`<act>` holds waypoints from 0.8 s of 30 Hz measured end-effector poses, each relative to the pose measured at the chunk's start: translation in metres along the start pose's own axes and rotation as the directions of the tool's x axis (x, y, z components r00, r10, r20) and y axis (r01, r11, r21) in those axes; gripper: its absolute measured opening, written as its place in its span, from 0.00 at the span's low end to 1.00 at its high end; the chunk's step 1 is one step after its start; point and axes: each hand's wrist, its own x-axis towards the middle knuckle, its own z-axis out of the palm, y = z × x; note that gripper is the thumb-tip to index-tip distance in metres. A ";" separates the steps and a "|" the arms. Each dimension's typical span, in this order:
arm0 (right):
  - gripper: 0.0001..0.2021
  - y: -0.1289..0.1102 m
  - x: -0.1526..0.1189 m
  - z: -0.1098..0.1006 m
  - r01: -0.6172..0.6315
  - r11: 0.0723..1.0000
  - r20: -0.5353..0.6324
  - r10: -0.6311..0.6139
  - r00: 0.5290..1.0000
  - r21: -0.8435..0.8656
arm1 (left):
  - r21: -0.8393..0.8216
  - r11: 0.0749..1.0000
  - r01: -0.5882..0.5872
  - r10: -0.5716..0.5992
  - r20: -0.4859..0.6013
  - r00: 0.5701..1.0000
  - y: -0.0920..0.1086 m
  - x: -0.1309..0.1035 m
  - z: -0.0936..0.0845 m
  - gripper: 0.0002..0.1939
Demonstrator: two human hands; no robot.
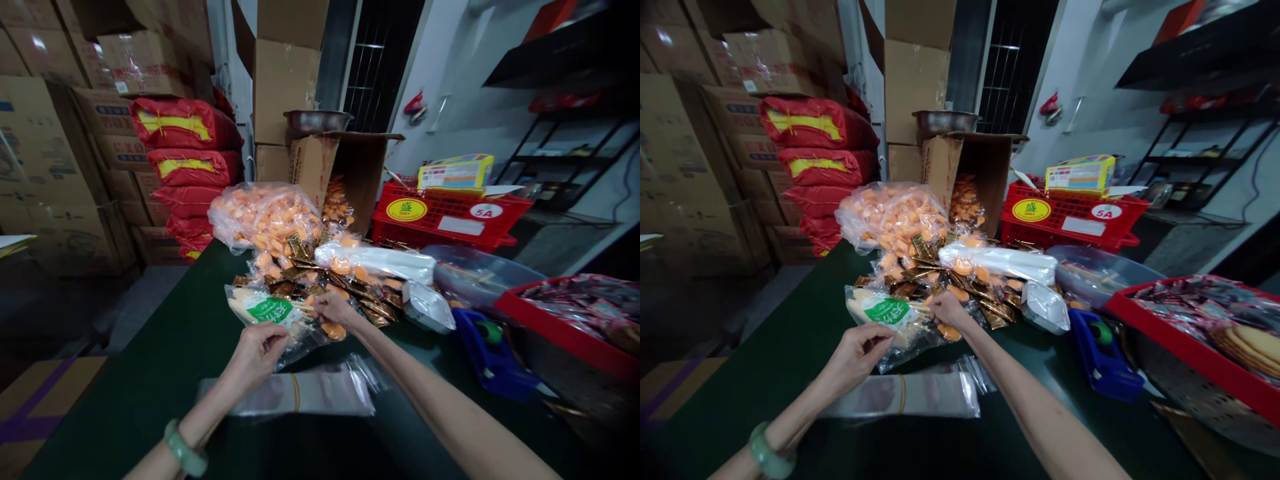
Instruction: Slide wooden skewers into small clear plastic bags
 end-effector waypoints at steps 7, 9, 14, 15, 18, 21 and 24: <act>0.09 0.007 -0.007 -0.018 -0.039 0.979 -0.062 0.027 0.998 -0.198 | 0.169 0.984 -0.051 0.043 0.049 0.998 -0.008 0.033 0.020 0.09; 0.10 0.010 -0.005 -0.021 -0.016 0.983 -0.078 0.001 0.997 -0.182 | 0.234 0.970 -0.063 0.052 0.050 0.997 -0.014 0.043 0.022 0.09; 0.09 0.017 -0.005 -0.029 0.088 0.992 -0.082 -0.096 0.992 -0.093 | 0.353 0.933 -0.070 0.064 0.031 0.998 -0.025 0.071 0.033 0.12; 0.09 0.017 -0.006 -0.031 0.110 0.991 -0.081 -0.116 0.990 -0.075 | 0.382 0.920 -0.082 0.071 0.041 0.997 -0.026 0.076 0.036 0.13; 0.10 0.012 -0.011 -0.033 0.156 0.987 -0.086 -0.159 0.984 -0.042 | 0.453 0.881 -0.135 0.095 0.110 0.989 -0.027 0.089 0.047 0.09; 0.08 0.011 -0.016 -0.031 0.146 0.987 -0.118 -0.154 0.981 -0.068 | 0.488 0.854 -0.180 0.117 0.156 0.981 -0.027 0.096 0.053 0.09; 0.04 0.015 -0.021 -0.025 0.071 0.985 -0.151 -0.095 0.984 -0.155 | 0.497 0.843 -0.205 0.157 0.137 0.978 -0.025 0.100 0.049 0.13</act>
